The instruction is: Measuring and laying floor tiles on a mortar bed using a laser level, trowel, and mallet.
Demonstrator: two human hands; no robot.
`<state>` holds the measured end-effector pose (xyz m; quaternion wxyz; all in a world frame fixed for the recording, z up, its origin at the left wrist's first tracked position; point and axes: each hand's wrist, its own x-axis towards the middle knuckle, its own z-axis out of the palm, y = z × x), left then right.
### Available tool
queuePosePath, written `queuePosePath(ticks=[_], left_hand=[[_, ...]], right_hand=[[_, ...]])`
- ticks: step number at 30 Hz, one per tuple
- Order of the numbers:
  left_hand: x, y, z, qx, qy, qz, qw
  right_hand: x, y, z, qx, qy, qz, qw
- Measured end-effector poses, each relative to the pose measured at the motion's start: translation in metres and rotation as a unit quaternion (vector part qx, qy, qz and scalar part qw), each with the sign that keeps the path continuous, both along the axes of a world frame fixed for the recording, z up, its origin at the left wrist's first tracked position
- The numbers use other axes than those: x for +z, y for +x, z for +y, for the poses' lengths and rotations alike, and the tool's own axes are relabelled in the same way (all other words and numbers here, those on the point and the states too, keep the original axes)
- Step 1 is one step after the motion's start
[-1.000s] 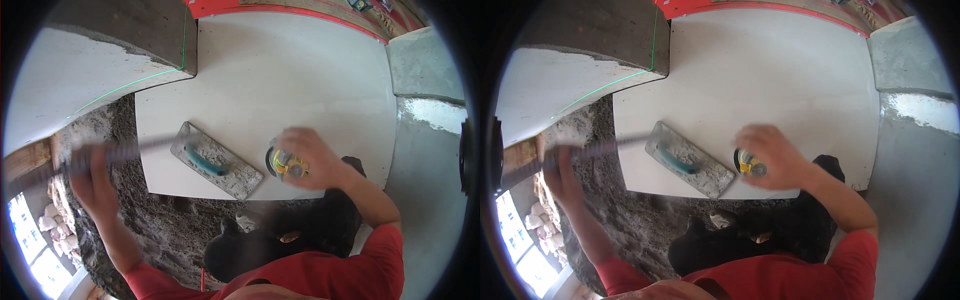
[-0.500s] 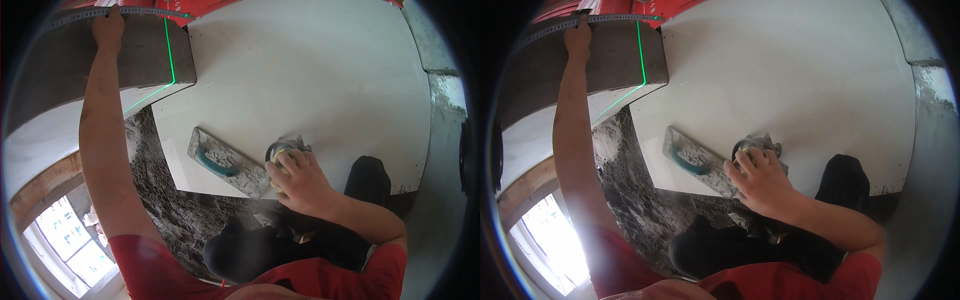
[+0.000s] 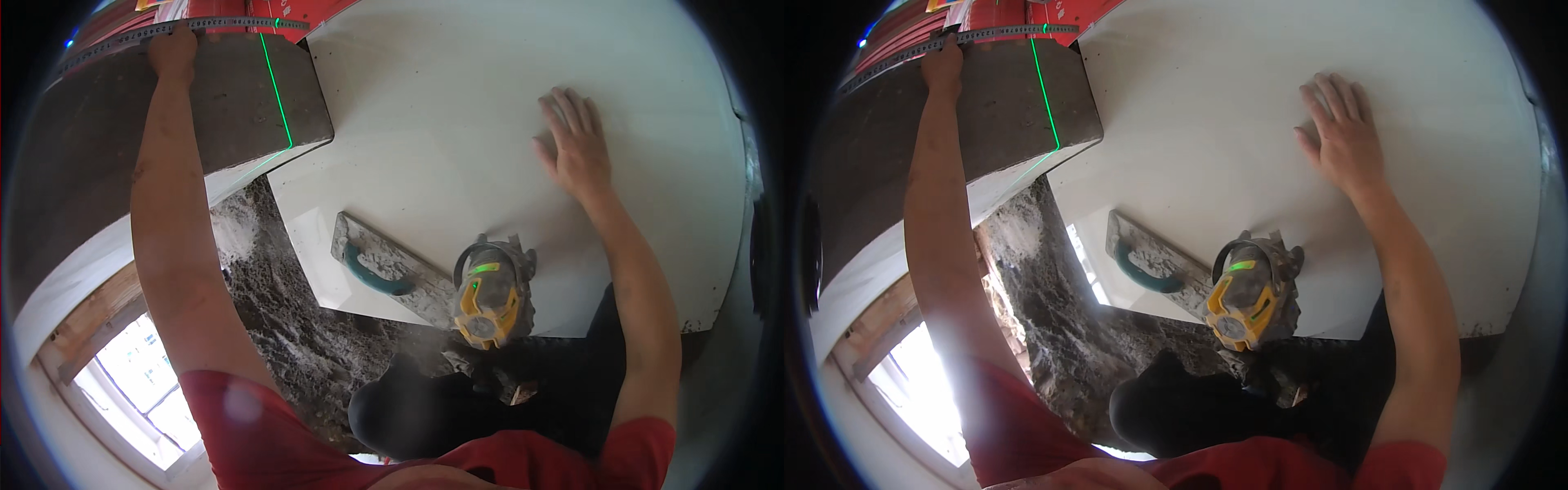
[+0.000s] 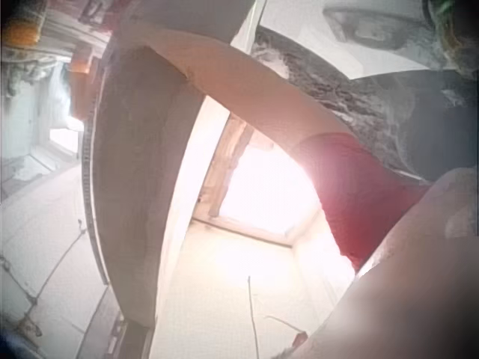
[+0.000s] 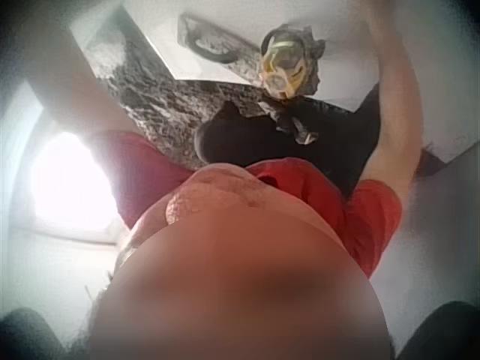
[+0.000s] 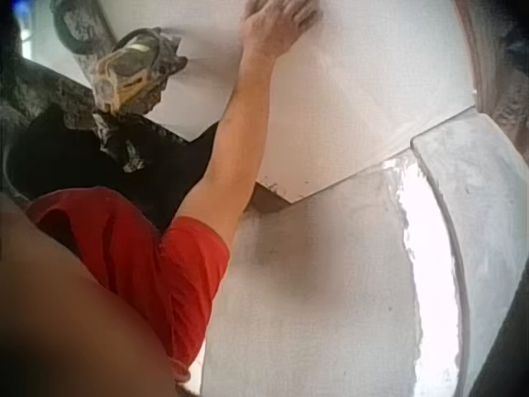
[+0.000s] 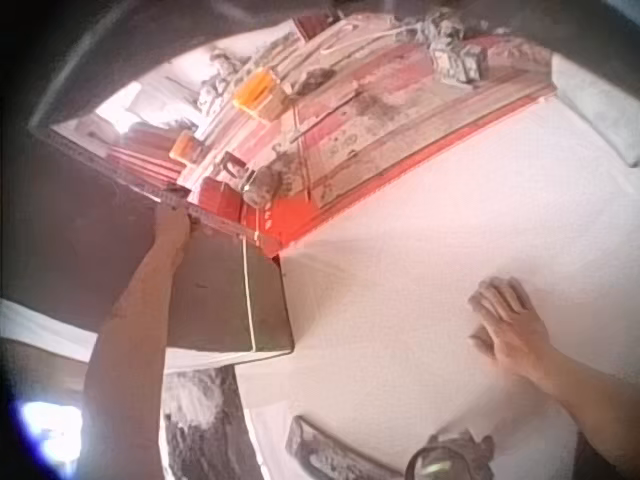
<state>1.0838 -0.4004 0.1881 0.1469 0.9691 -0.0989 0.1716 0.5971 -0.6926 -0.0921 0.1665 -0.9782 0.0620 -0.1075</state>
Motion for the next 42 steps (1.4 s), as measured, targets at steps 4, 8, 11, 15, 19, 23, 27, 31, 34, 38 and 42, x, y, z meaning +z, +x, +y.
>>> queuePosePath(ticks=[4, 8, 11, 15, 19, 23, 27, 31, 34, 38, 42], left_hand=[[-0.010, 0.015, -0.009, 0.004, -0.041, 0.044, 0.998], [-0.020, 0.038, -0.006, 0.004, -0.024, 0.041, 0.999], [-0.026, 0.040, -0.008, 0.009, -0.041, 0.055, 0.998], [-0.017, 0.081, 0.005, 0.025, -0.146, 0.147, 0.978], [-0.022, 0.098, 0.014, 0.041, -0.110, 0.138, 0.983], [-0.008, 0.114, 0.023, 0.044, -0.140, 0.159, 0.976], [-0.030, 0.068, 0.011, 0.018, -0.252, 0.207, 0.945], [-0.017, 0.068, 0.004, 0.030, -0.262, 0.212, 0.941], [-0.018, 0.065, 0.004, 0.029, -0.250, 0.202, 0.947], [0.010, 0.115, 0.026, 0.023, -0.260, 0.242, 0.934], [-0.029, 0.071, 0.008, 0.035, -0.212, 0.223, 0.951]], right_hand=[[-0.001, 0.000, -0.001, -0.002, -0.012, 0.017, 1.000], [-0.003, 0.003, 0.001, -0.003, -0.010, 0.031, 0.999], [-0.003, 0.002, -0.001, -0.005, -0.014, 0.039, 0.999], [-0.003, 0.003, 0.000, -0.006, -0.010, 0.030, 0.999], [-0.004, 0.003, -0.001, -0.011, -0.019, 0.037, 0.999], [-0.002, 0.006, 0.000, -0.013, -0.007, 0.026, 1.000], [-0.005, -0.002, -0.004, -0.004, -0.018, 0.055, 0.998], [-0.003, 0.002, -0.003, -0.006, -0.012, 0.051, 0.999], [-0.003, 0.002, -0.003, -0.009, -0.014, 0.048, 0.999], [-0.002, 0.006, 0.002, -0.014, 0.003, 0.033, 0.999], [-0.005, -0.001, -0.007, -0.014, -0.021, 0.052, 0.998]])
